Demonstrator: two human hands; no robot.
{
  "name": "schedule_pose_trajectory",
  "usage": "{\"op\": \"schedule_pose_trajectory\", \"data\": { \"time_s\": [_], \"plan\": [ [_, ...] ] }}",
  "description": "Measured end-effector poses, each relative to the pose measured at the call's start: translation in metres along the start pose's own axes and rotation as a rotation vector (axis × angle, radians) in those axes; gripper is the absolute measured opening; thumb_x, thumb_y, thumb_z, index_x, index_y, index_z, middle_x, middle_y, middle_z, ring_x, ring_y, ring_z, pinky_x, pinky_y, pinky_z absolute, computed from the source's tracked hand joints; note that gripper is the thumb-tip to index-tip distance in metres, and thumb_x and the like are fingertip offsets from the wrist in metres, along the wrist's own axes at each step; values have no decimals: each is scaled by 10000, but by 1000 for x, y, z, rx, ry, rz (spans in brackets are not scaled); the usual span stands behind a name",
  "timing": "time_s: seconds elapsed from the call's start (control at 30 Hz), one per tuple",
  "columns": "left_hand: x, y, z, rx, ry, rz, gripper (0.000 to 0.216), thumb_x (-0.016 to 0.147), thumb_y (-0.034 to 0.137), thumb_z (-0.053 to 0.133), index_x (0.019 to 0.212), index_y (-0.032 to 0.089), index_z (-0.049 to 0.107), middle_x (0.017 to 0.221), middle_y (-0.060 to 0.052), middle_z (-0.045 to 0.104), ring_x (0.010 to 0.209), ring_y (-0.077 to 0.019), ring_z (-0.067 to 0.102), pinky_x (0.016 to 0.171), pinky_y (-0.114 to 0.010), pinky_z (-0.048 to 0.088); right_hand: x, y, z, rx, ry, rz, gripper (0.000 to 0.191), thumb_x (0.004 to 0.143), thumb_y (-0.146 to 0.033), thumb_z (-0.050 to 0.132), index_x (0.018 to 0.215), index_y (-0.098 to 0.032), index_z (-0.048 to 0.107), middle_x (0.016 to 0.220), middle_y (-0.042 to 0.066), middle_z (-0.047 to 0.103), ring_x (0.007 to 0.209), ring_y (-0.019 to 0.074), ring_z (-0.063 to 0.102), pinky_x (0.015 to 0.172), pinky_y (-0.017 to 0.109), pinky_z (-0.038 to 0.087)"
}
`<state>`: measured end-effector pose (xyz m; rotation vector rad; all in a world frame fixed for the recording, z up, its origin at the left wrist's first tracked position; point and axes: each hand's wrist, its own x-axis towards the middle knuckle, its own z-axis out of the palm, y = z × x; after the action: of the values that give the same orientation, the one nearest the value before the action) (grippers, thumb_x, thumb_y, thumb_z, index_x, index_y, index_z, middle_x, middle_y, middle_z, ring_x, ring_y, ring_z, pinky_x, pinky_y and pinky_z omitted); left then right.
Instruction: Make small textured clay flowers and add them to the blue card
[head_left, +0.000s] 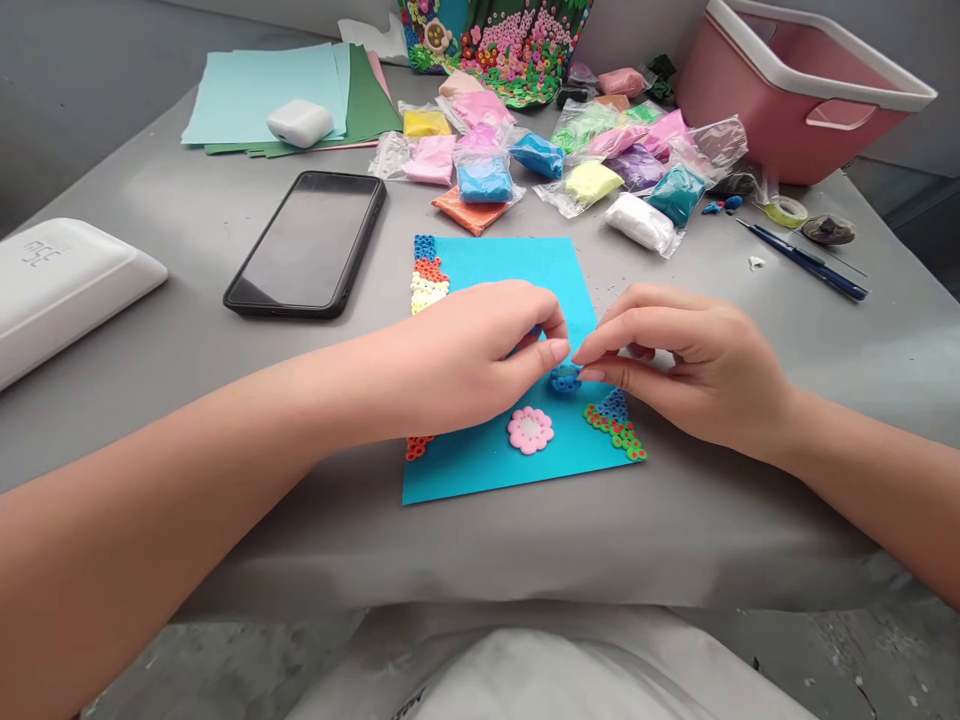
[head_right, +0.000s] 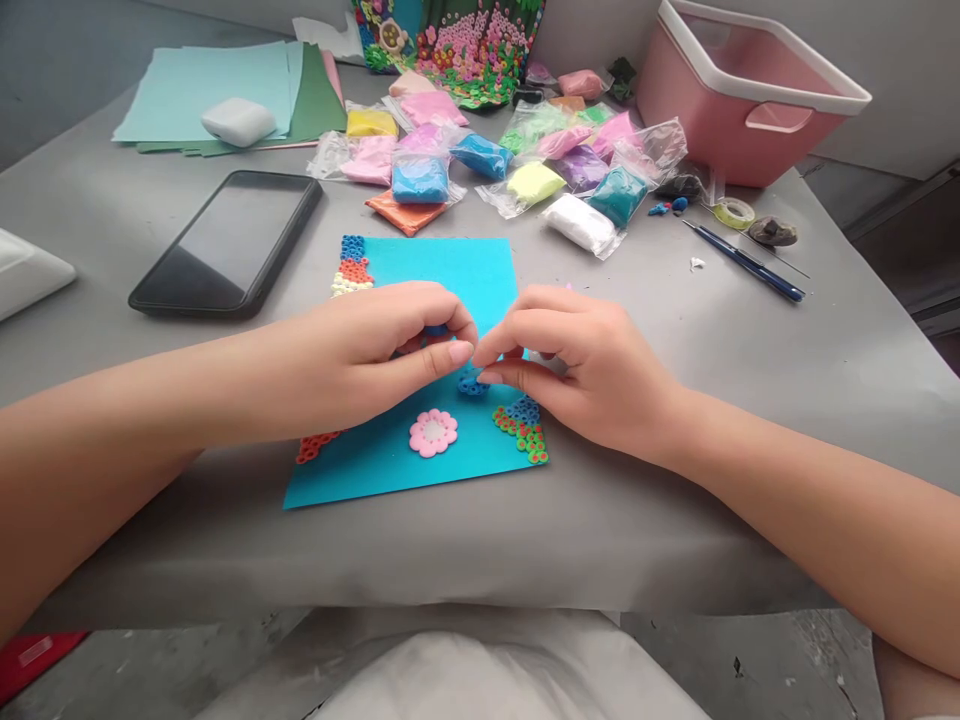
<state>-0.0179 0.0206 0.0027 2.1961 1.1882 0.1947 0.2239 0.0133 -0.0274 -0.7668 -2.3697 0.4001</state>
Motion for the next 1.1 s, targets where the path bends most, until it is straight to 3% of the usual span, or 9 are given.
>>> {"op": "schedule_pose_trajectory", "data": {
  "time_s": [0.17,0.37,0.73,1.1],
  "plan": [
    [-2,-2,0,-58,34,-15,390,1078,461,393,1049,246,717,1068,-25,745,980,-232,662,814,-348,474,0,1,1,-11,27,4,107,1023,-169,722,1011,-243,798,884,2,775,699,113,662,593,245,523],
    [-4,-2,1,-40,58,49,292,1031,395,498,1083,248,745,1076,-28,745,975,-222,648,889,-348,476,-1,0,2,5,3,-7,100,1023,-177,730,999,-243,800,915,14,804,739,127,701,622,251,551],
    [-1,-6,8,15,52,136,213,1022,376,556,1019,221,703,982,-52,702,885,-226,605,765,-349,426,-4,-3,-2,10,-66,-44,85,1039,-200,724,1018,-247,792,956,30,806,836,154,746,742,271,596],
    [-2,2,7,29,26,89,264,1037,411,545,1074,220,723,1008,-60,723,941,-250,637,815,-379,465,0,-6,-12,27,-78,50,145,1070,-231,648,1003,-247,775,809,-4,766,667,135,636,654,286,542]
  ]
}}
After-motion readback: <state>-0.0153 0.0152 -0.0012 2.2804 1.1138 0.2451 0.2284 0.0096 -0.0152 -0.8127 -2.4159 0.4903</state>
